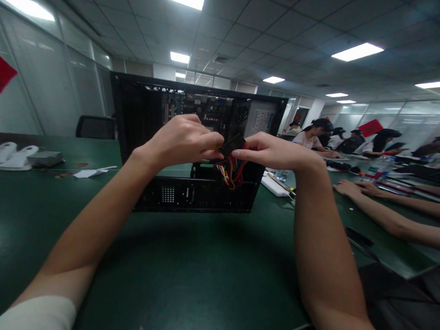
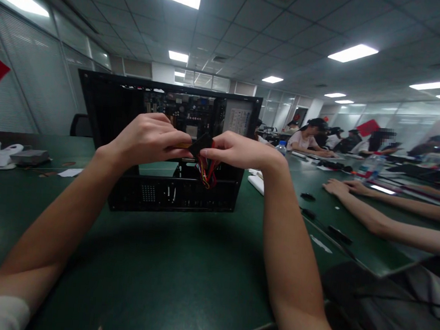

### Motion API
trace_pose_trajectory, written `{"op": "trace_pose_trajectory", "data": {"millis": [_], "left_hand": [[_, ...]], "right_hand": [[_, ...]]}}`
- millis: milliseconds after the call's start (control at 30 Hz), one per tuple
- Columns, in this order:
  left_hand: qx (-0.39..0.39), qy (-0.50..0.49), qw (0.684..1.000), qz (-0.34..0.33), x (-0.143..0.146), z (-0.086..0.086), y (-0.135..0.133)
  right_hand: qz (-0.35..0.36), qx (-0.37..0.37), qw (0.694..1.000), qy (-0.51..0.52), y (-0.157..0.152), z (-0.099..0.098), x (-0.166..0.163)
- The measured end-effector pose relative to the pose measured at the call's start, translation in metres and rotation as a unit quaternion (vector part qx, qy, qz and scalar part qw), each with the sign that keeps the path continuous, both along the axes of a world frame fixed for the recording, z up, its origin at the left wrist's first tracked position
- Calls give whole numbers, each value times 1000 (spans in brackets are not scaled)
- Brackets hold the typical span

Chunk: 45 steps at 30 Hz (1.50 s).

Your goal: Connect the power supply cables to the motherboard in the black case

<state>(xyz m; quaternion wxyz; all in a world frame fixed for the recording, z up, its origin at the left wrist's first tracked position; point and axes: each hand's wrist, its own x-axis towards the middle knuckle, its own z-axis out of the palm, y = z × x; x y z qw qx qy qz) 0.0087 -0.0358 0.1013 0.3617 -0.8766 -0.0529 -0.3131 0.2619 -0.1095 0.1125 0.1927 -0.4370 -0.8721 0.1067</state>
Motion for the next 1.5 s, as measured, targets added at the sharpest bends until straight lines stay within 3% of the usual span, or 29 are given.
{"op": "trace_pose_trajectory", "data": {"millis": [400, 767, 1000, 1233, 1367, 1500], "left_hand": [[52, -17, 999, 2, -5, -4, 13], [53, 16, 998, 25, -3, -8, 17], [81, 27, 996, 20, 0, -8, 11], [81, 27, 996, 17, 3, -8, 10], [58, 4, 998, 28, 2, -6, 11], [16, -33, 998, 43, -7, -3, 20]], "right_hand": [[10, -31, 999, -16, 5, -4, -5], [15, -54, 998, -34, 8, -11, -15], [75, -82, 994, -21, 10, -10, -17], [89, -114, 989, -1, 18, -15, -11], [47, -46, 998, 25, 24, -17, -6], [19, 84, 992, 90, 34, -21, -8]]}}
